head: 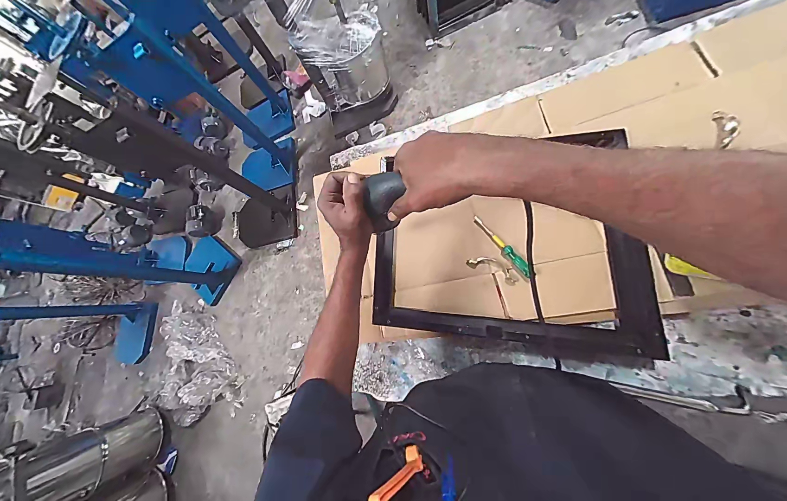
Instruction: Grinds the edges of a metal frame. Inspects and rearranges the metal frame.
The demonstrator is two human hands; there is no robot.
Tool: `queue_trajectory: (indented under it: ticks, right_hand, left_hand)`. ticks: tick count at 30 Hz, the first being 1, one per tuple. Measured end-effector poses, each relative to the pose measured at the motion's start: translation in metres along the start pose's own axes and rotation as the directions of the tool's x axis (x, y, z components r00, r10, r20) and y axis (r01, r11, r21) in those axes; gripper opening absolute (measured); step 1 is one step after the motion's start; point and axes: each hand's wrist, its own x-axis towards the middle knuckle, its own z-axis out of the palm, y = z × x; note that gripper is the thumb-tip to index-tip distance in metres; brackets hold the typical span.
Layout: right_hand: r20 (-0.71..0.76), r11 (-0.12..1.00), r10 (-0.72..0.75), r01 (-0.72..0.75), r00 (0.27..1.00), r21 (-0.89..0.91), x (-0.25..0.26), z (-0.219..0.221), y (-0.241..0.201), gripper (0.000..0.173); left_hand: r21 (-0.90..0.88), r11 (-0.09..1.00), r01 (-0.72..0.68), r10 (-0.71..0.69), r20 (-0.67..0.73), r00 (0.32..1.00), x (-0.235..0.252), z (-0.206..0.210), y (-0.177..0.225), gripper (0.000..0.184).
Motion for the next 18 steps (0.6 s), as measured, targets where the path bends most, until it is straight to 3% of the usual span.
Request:
queue_trajectory:
  ticks: [18]
  right_hand:
    - [0.006,1.0,0.001,-0.001,1.0,0.029,0.0019,-0.0017,0.0042,0.044]
  left_hand:
    - [0.04,0.999,0.011,-0.012,0.025,1.0,0.0033,0.0001,0.0,0.027]
